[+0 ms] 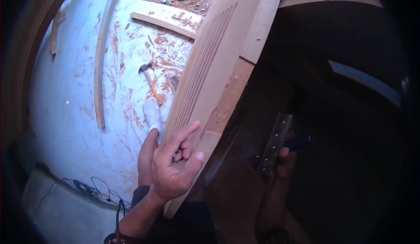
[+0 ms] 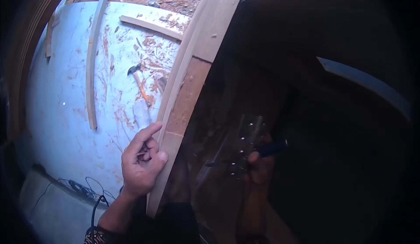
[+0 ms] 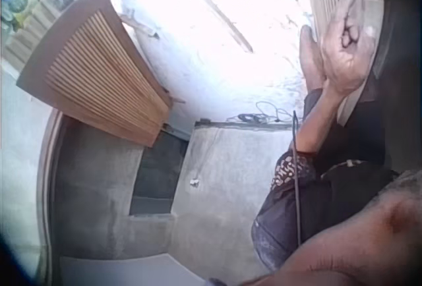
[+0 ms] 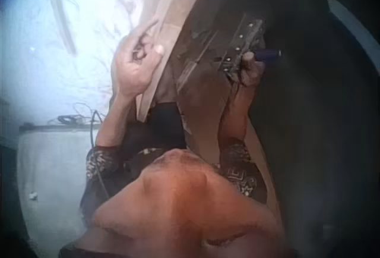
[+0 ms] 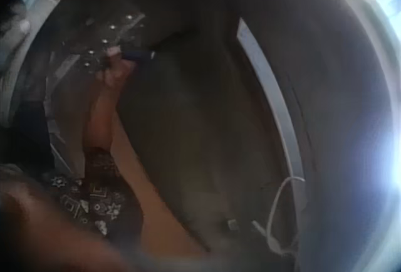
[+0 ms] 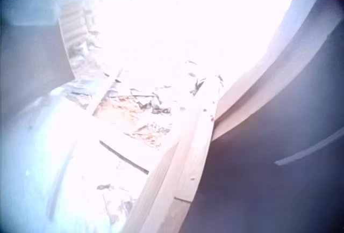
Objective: The person chisels a rectangular notch into the edge of a wooden plank and tests the fit of a metal hinge in the cutout.
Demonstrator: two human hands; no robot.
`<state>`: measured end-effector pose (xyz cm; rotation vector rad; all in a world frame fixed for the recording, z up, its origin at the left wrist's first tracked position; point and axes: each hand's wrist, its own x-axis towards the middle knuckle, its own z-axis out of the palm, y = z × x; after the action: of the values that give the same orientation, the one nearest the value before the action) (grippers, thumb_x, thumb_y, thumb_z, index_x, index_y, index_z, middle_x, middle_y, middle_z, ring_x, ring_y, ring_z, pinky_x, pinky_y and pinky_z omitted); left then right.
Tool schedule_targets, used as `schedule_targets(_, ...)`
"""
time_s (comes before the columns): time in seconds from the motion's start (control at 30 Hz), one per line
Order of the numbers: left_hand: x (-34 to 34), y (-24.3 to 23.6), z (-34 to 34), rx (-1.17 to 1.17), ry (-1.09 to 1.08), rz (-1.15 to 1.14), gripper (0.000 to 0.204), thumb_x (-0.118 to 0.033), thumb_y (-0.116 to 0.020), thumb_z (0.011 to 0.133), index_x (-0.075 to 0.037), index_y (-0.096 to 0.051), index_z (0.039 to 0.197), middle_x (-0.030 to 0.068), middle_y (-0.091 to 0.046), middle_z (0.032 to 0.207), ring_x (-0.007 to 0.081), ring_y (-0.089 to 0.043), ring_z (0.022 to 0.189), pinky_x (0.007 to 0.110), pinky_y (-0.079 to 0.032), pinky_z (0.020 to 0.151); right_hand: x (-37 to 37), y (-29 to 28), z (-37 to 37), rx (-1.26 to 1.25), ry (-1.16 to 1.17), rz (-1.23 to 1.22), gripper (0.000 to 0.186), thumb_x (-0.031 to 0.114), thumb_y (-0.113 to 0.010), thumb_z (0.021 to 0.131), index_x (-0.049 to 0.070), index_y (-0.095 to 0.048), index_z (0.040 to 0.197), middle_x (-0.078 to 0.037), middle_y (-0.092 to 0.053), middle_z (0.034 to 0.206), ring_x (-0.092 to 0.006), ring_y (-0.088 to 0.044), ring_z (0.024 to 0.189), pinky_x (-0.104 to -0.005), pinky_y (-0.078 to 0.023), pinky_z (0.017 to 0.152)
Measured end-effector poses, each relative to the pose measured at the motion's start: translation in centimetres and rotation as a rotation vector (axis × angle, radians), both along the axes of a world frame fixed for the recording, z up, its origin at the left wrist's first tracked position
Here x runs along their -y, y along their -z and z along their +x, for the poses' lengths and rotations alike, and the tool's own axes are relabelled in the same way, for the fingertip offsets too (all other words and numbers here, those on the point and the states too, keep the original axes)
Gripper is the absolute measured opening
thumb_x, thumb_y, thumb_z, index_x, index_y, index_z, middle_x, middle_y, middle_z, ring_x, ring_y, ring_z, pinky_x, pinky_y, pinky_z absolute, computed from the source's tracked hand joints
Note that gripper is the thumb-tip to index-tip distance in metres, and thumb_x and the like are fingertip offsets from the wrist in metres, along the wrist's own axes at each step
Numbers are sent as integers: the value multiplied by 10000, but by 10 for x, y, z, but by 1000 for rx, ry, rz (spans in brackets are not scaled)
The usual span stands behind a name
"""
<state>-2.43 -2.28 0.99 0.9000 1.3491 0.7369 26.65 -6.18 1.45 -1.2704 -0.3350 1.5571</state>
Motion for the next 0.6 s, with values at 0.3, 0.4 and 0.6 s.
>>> schedule_targets(0.3,-33,14,4,28,23,4,518,-109,-776,834,-7,-611,1314,-66,-451,805,23,-380,714,192,-316,660,-77,2,-86,124,46,-23,563,63,-808,892,-2,-536,1380,-143,-743,1130,-200,-732,1025,-355,-587,936)
schedule_targets(0.4,-45,16,0,217,-4,-57,572,-133,-779,783,1,-608,1313,-51,-458,831,29,-384,746,195,-324,695,-87,7,-91,168,43,15,541,68,-814,895,-6,-549,1361,-147,-745,1127,-192,-732,1029,-345,-589,931)
schedule_targets(0.6,-42,15,8,145,-71,-43,467,-125,-859,852,-27,-659,1262,-77,-435,787,6,-359,690,175,-287,611,-99,13,-107,290,-5,43,452,51,-832,891,-5,-590,1268,-122,-758,1075,-168,-737,981,-318,-601,887)
